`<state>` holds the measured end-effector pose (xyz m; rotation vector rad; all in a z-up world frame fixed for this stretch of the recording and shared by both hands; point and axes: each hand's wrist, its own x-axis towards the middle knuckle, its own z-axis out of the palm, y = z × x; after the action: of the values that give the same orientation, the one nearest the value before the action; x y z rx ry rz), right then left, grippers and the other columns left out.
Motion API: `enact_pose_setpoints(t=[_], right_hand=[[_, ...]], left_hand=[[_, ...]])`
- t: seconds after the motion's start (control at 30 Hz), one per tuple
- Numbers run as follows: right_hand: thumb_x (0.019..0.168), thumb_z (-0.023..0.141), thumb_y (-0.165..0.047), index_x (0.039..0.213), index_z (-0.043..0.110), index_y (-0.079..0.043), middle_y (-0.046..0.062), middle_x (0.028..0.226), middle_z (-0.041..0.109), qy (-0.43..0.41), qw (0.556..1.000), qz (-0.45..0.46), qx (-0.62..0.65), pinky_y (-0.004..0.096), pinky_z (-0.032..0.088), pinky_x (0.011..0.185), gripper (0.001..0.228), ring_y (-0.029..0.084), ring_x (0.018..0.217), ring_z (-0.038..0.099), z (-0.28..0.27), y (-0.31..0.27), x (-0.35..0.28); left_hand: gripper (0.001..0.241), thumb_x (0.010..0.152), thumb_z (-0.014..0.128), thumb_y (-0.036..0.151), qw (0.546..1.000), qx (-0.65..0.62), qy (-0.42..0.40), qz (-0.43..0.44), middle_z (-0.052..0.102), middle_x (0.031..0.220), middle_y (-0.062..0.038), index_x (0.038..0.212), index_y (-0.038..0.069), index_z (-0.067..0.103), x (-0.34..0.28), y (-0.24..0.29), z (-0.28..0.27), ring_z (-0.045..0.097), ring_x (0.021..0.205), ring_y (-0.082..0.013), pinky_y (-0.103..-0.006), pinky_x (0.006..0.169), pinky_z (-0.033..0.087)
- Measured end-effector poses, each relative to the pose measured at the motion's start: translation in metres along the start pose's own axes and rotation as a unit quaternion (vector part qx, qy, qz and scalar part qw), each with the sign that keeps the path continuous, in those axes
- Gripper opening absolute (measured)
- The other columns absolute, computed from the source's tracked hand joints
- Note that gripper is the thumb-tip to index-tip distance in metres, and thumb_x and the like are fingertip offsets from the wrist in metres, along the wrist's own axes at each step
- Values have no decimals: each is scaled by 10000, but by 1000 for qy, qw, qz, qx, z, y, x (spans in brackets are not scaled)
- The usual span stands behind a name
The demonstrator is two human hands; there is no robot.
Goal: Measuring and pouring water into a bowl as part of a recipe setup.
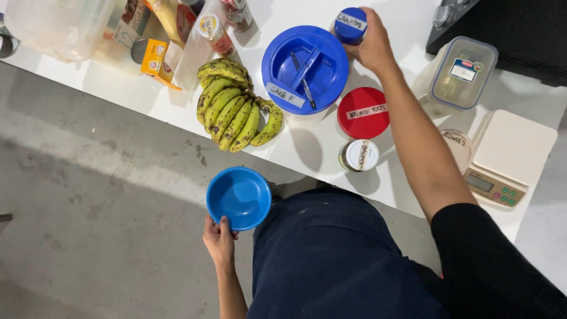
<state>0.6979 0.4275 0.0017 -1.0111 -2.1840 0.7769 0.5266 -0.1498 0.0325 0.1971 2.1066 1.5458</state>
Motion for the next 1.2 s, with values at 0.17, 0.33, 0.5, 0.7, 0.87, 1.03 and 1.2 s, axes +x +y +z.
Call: enact_pose_setpoints(t=[0.17, 0.33, 0.5, 0.7, 0.87, 1.03, 1.2], right_hand=[[834, 956, -219, 1481, 415, -135, 129, 1424, 603, -13, 995, 82, 51, 412, 501, 1051, 847, 312, 1326, 621, 9, -8, -6], [861, 929, -182, 1536, 346, -171, 146, 1447, 596, 5, 986, 91, 137, 423, 490, 1052, 892, 327, 1335, 597, 17, -1, -13], [882, 917, -161, 1546, 342, -170, 141, 1448, 607, 14, 986, 87, 140, 426, 498, 1058, 878, 310, 1332, 616, 20, 9, -11], [870, 896, -29, 1592, 253, -128, 179, 1438, 637, -7, 963, 76, 260, 391, 626, 1003, 972, 289, 1242, 709, 34, 82, 9], [1010, 914, -2, 1695, 254, -167, 175, 1724, 329, 115, 974, 55, 187, 474, 444, 1157, 966, 338, 1527, 387, -25, 56, -68], [1117, 547, 144, 1576, 380, -46, 159, 1512, 525, 210, 960, -59, 178, 331, 504, 1118, 525, 218, 1300, 562, -62, -123, -143], [1185, 585, -5, 1469, 446, -35, 121, 1320, 609, 95, 955, -98, 264, 286, 600, 900, 318, 163, 1084, 637, 24, -273, -140]], left_hand=[[346, 981, 560, 80, 999, 21, -25, -12, 598, 598, -48, 1306, -33, 591, 2, -9, 9, 538, 463, -92, -251, 417, 428], [244, 997, 565, 67, 999, -19, -18, -29, 611, 632, -59, 1200, -63, 601, -2, -53, -6, 526, 476, -99, -253, 428, 401], [235, 996, 552, 57, 997, -69, 11, -30, 613, 682, -61, 1195, -62, 593, -12, -69, -15, 531, 501, -99, -255, 438, 420], [224, 1010, 560, 60, 990, -120, 61, -40, 609, 698, -56, 1192, -66, 602, -15, -87, -21, 520, 511, -98, -250, 452, 410], [252, 993, 570, 79, 978, -160, 116, -63, 620, 690, -41, 1211, -33, 626, -26, -84, -25, 530, 496, -89, -240, 432, 423], [222, 994, 562, 92, 966, -156, 159, -128, 621, 668, -45, 1165, -23, 645, -23, -87, -44, 546, 487, -89, -239, 435, 448], [194, 1000, 564, 94, 954, -222, 165, -113, 602, 662, -29, 1133, -24, 642, 15, -96, -86, 528, 488, -85, -239, 435, 426]])
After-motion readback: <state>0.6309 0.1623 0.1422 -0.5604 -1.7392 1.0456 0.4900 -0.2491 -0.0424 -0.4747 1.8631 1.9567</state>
